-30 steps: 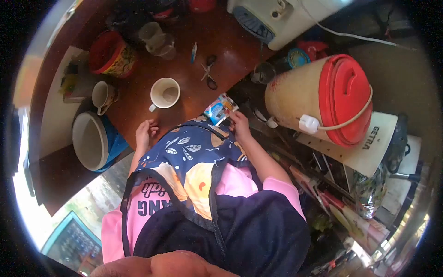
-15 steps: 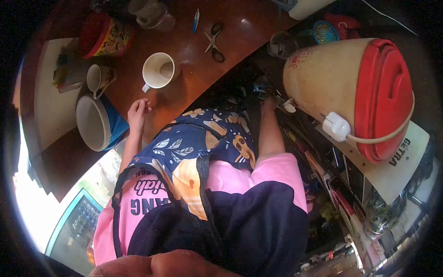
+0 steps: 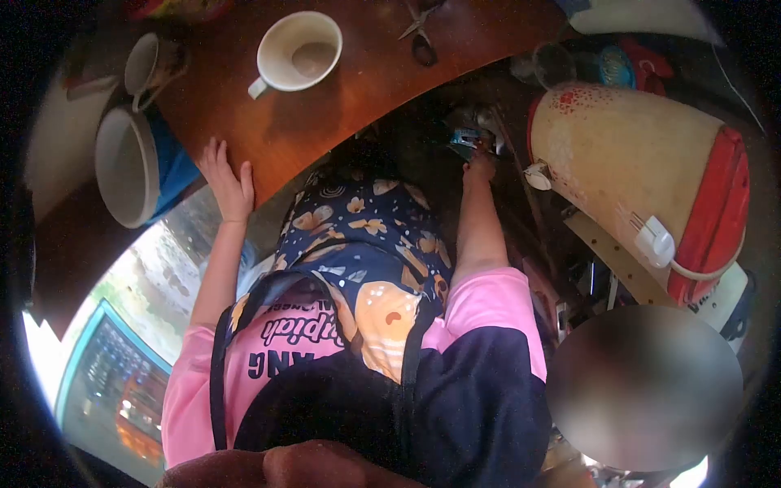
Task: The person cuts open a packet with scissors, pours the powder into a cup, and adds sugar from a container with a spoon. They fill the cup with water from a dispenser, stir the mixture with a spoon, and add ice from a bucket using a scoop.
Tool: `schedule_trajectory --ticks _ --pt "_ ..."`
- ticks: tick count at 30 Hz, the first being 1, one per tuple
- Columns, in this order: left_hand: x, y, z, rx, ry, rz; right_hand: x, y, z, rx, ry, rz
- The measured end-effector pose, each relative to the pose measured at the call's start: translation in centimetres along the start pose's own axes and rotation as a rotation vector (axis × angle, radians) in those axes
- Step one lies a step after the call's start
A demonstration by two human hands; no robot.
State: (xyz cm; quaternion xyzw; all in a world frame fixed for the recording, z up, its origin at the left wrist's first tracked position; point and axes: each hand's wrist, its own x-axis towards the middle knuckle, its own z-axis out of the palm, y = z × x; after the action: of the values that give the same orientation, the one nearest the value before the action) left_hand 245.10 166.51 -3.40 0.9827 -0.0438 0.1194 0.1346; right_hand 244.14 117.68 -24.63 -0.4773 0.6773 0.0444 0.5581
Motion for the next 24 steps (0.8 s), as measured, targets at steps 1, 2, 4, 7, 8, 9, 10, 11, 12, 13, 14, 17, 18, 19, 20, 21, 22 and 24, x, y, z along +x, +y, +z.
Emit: schedule_trajectory --ticks 1,2,4,7,8,9,10,11,12,13,14,17,18,19,20,21,22,24 --pt "-0.2 -0.1 0.1 0.000 0.028 0.007 0.6 0.1 0.0 -0.003 0.005 -0.008" --pt "-0.3 -0.2 0.2 0.015 0.040 0.003 1.5 0.1 0.3 -0.014 0.042 0.001" --pt "-0.8 -0.3 0.5 0.037 0.060 -0.002 4.2 -0.1 0.5 -0.031 0.125 0.017" --pt "-1.2 -0.4 0.8 0.058 0.102 0.024 9.6 -0.1 0.9 0.027 0.018 -0.088" --pt "-1.4 -0.4 0.9 0.079 0.102 0.037 11.4 0.0 0.8 0.019 0.008 -0.113" --pt "-1.5 -0.3 0.9 0.103 0.100 0.051 13.2 -0.1 1.3 0.012 0.002 -0.137" --pt "-1.5 -0.3 1.0 0.128 0.098 0.070 14.9 -0.2 1.9 0.016 -0.012 -0.152" --pt "-1.3 -0.3 1.0 0.133 0.097 0.080 16.5 -0.7 2.6 0.026 -0.023 -0.169" --pt "-1.1 -0.3 1.0 0.136 0.099 0.095 18.0 -1.2 3.5 0.037 -0.035 -0.179" --pt "-1.2 -0.2 1.2 0.136 0.096 0.111 19.4 -1.6 4.3 0.050 -0.049 -0.190" --pt "-1.3 -0.2 1.3 0.118 0.081 0.099 20.8 -2.2 5.5 0.067 -0.064 -0.204" --pt "-1.0 -0.4 1.5 0.076 0.035 0.079 25.0 -4.7 10.8 0.125 -0.116 -0.227" --pt "-1.0 -0.5 1.6 0.056 0.006 0.068 26.0 -5.2 12.4 0.143 -0.137 -0.235" --pt "-1.0 -0.5 1.8 0.016 -0.028 0.047 27.0 -5.8 14.0 0.154 -0.159 -0.242" --pt "-1.0 -0.5 2.0 -0.015 -0.039 0.028 27.7 -6.3 15.8 0.165 -0.176 -0.244" --pt "-1.0 -0.4 2.1 -0.044 -0.050 0.006 28.2 -6.7 17.3 0.170 -0.193 -0.243" --pt "-1.0 -0.2 2.1 -0.072 -0.060 -0.018 28.5 -6.7 18.5 0.172 -0.207 -0.239" --pt "-0.6 0.3 1.9 -0.017 -0.075 -0.015 29.6 -6.3 20.2 0.195 -0.247 -0.233"
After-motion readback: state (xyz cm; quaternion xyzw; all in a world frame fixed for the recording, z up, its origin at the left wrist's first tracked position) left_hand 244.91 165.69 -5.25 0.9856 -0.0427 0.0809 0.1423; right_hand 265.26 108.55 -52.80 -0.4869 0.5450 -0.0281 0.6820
